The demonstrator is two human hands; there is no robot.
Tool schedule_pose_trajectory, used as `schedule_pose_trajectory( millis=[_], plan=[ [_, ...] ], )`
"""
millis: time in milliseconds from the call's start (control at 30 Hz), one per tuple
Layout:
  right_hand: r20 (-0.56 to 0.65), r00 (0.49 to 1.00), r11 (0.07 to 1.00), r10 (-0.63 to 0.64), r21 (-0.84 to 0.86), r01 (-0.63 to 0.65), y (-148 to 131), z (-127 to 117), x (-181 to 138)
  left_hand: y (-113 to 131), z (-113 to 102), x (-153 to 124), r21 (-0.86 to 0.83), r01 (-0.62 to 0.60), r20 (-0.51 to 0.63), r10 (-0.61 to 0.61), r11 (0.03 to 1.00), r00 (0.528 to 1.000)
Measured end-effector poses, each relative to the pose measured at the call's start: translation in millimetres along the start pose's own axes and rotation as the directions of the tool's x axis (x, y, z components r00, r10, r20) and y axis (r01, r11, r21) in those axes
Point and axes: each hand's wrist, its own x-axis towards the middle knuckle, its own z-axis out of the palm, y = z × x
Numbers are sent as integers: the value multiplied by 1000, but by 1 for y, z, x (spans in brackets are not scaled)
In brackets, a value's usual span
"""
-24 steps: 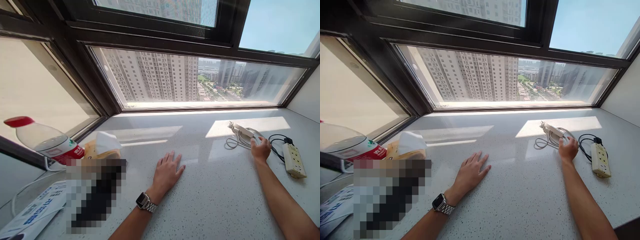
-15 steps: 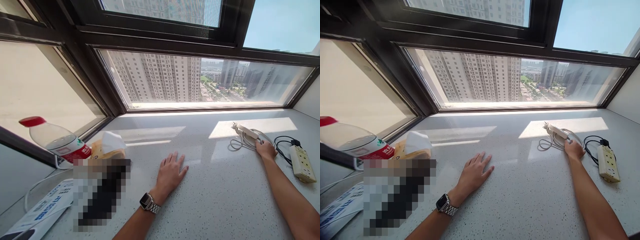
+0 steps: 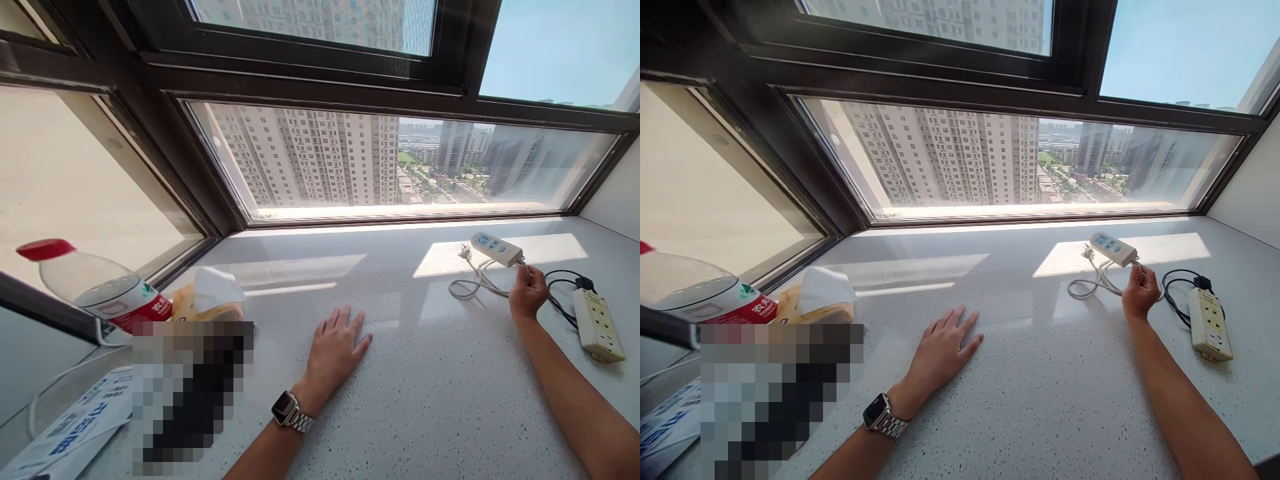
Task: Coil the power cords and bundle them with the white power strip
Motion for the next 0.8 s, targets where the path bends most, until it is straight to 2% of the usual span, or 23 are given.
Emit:
schedule_pose_trajectory(
  millis=[67,100,167,233,300,333,367,433,500,567,600,633,700,800],
  plan=[
    [11,994,991,-109,73,108,-18,0,-17,0,0,0,5,0,2,0,1000,1000],
    [25,977,970,-213,128,208,-29,0,-27,0,-1,-1,6,0,3,0,1000,1000],
    [82,887,875,-454,231,426,-49,-3,-50,2,-2,-1,9,0,9,0,1000,1000],
    [182,752,761,-634,322,563,-66,-5,-71,3,-4,-2,20,6,23,-7,1000,1000],
    [285,662,717,-693,365,594,-77,-5,-87,5,-5,-2,33,16,37,-17,999,999],
    [326,656,732,-680,356,581,-79,-5,-91,5,-5,-2,38,18,39,-19,999,999],
    [353,681,766,-642,328,553,-79,-4,-91,5,-5,-2,39,15,35,-16,999,999],
    [348,789,862,-507,235,450,-71,-1,-84,4,-5,-2,34,1,18,-1,999,1000],
    [264,917,953,-300,128,275,-57,1,-65,4,-5,-2,29,-8,10,8,1000,1000],
    [152,987,999,-49,9,48,-38,3,-40,4,-5,-3,33,-5,23,4,999,1000],
    [87,994,996,67,-60,-62,-29,2,-27,4,-5,-3,38,-1,30,0,999,1000],
    [46,990,987,130,-100,-124,-20,1,-16,4,-5,-3,43,2,36,-3,999,999],
    [-3,980,967,201,-162,-199,-4,-2,3,3,-4,-3,45,2,39,-3,999,999],
    [-2,960,931,281,-243,-273,12,-9,16,1,0,-2,31,-4,20,3,1000,1000]
  ],
)
